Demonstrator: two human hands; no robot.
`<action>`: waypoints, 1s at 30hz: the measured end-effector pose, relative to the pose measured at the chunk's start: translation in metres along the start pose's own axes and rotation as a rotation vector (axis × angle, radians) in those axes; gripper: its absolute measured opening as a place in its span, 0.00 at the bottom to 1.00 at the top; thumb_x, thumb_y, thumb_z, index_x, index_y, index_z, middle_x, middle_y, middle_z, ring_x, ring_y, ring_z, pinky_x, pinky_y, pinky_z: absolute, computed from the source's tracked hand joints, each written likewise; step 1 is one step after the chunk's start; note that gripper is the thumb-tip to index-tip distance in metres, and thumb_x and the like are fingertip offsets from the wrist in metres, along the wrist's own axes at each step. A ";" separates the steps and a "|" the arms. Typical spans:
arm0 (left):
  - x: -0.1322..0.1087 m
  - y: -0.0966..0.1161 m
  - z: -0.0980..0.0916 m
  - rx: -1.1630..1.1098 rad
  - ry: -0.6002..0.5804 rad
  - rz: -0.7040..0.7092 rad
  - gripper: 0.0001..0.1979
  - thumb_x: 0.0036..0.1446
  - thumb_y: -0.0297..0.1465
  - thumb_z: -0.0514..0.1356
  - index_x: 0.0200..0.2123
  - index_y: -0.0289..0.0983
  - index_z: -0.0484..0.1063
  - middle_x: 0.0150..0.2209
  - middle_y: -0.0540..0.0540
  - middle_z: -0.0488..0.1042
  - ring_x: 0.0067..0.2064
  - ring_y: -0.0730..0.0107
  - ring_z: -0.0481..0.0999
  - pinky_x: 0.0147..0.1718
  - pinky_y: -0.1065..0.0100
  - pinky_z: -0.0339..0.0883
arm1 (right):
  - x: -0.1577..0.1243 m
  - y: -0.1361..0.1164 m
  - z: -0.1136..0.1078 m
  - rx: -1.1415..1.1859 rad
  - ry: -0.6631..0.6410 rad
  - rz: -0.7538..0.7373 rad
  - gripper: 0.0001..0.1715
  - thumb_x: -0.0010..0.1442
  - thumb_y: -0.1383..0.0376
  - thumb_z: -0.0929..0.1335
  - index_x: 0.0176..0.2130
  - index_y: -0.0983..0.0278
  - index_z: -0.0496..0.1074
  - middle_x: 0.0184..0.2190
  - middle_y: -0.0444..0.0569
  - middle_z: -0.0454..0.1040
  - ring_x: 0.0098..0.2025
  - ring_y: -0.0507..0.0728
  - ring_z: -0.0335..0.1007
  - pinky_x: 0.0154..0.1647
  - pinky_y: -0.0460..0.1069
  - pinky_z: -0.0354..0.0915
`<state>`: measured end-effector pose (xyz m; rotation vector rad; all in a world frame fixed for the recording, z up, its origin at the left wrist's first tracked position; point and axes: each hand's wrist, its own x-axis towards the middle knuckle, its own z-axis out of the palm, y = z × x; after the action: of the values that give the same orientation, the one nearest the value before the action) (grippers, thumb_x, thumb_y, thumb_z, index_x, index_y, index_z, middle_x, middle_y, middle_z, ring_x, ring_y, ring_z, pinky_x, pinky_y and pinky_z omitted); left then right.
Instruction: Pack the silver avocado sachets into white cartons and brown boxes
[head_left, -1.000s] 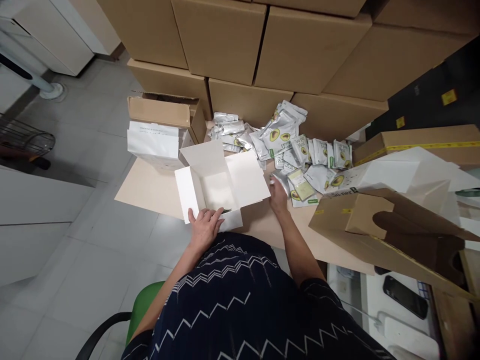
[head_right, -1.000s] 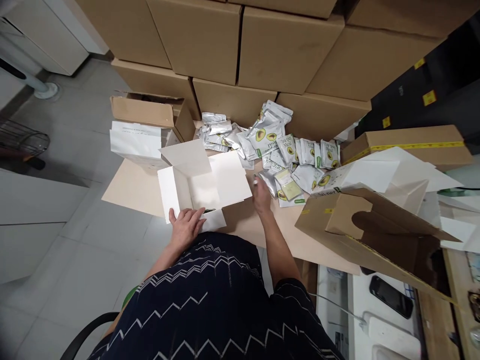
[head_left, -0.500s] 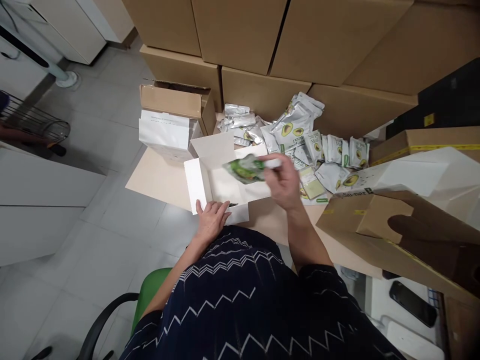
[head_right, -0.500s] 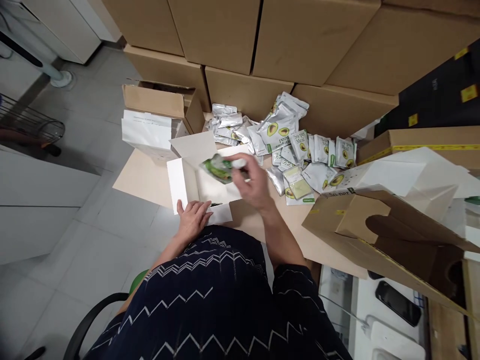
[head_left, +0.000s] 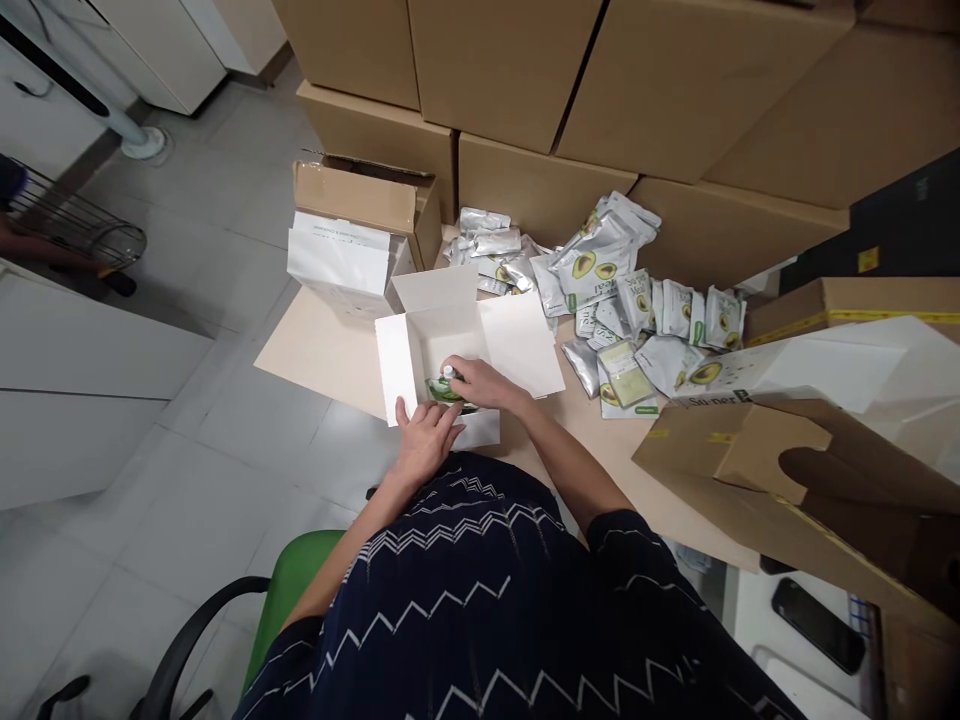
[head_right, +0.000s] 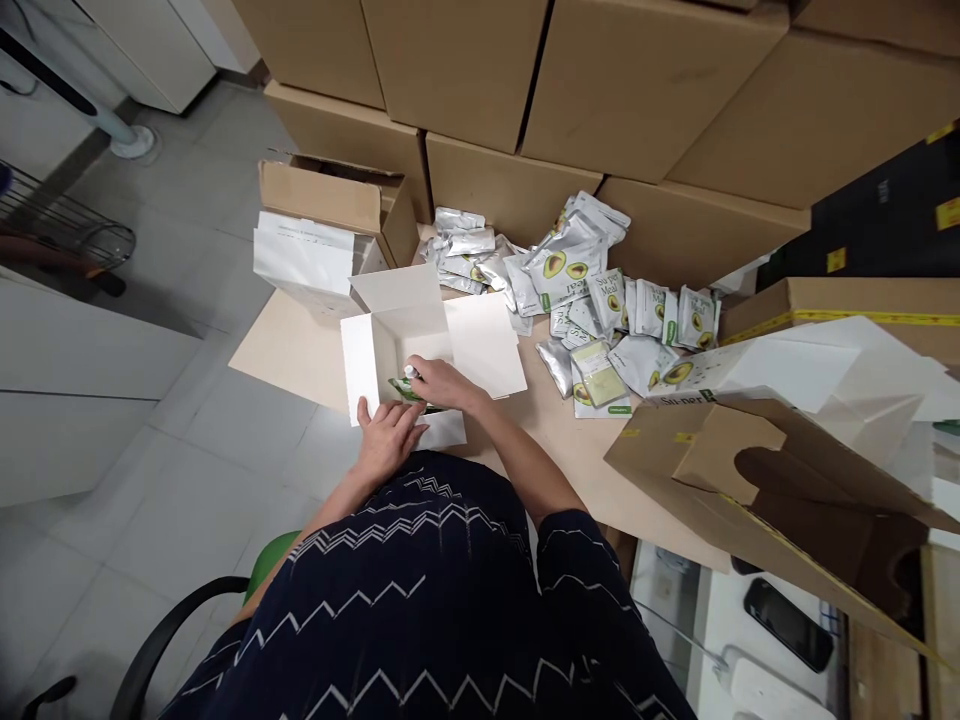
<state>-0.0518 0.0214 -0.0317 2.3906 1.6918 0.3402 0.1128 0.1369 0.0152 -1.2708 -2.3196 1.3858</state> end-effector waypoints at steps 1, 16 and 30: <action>0.000 0.000 0.000 -0.003 0.002 -0.003 0.19 0.68 0.39 0.53 0.59 0.45 0.70 0.46 0.40 0.80 0.52 0.52 0.74 0.64 0.30 0.35 | 0.001 0.001 0.001 0.007 -0.024 0.000 0.12 0.62 0.68 0.60 0.45 0.63 0.67 0.36 0.49 0.75 0.34 0.54 0.65 0.37 0.47 0.58; 0.000 -0.002 0.005 -0.069 0.045 -0.069 0.18 0.67 0.41 0.55 0.55 0.38 0.68 0.48 0.38 0.79 0.54 0.54 0.74 0.66 0.34 0.35 | 0.009 0.012 0.009 -0.036 -0.298 0.068 0.28 0.63 0.63 0.61 0.61 0.66 0.67 0.58 0.59 0.73 0.56 0.62 0.71 0.51 0.52 0.66; 0.005 0.005 0.000 -0.012 0.044 -0.078 0.25 0.67 0.38 0.54 0.64 0.35 0.62 0.61 0.29 0.70 0.60 0.46 0.70 0.65 0.32 0.39 | -0.011 -0.004 0.018 -0.004 -0.235 0.137 0.37 0.68 0.63 0.57 0.71 0.74 0.49 0.55 0.67 0.74 0.53 0.66 0.73 0.51 0.56 0.66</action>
<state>-0.0456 0.0244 -0.0297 2.3170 1.7910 0.3928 0.1083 0.1158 0.0109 -1.3578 -2.4222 1.6573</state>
